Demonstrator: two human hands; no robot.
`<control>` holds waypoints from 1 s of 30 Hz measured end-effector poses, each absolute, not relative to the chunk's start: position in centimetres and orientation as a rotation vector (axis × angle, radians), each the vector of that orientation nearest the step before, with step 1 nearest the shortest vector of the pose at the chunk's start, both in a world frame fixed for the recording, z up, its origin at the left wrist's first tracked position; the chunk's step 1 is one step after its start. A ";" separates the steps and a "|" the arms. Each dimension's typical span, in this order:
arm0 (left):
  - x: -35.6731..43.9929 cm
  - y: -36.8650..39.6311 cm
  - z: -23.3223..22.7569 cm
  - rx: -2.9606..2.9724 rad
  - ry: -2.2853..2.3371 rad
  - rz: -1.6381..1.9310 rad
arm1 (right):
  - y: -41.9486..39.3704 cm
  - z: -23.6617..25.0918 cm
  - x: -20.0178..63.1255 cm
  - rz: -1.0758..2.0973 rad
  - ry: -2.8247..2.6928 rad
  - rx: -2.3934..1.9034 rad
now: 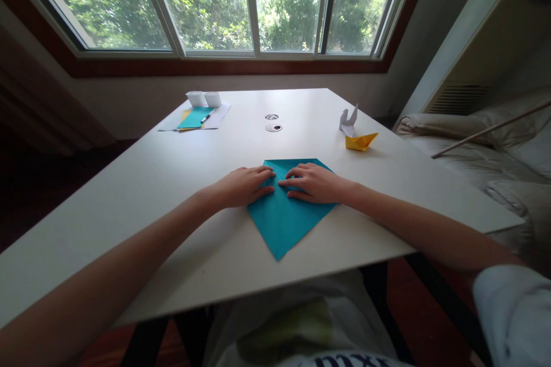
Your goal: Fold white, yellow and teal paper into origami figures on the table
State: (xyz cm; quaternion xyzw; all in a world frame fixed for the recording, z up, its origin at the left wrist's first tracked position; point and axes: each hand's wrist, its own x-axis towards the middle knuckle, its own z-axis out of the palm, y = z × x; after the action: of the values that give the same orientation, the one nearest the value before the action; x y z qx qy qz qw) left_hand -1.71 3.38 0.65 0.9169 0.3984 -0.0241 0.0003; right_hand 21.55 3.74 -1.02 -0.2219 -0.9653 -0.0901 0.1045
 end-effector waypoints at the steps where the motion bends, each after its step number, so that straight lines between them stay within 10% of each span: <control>1: -1.7 3.5 0.4 2.891 1.244 -0.069 | 3.8 -1.0 21.6 -0.272 -2.846 -0.652; 23: -1.9 4.2 -1.0 2.877 1.208 0.032 | 6.5 1.1 24.6 -0.188 -2.645 -1.061; 30: -1.8 4.2 -0.9 2.878 1.206 0.003 | 8.5 0.8 26.7 0.400 -2.524 -1.326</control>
State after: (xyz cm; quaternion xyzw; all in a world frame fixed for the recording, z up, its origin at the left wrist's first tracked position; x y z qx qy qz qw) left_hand -1.84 4.20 -0.93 0.9222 0.3865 0.0011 0.0104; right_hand 26.66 8.50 0.79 -0.4566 -0.8691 0.1377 0.1310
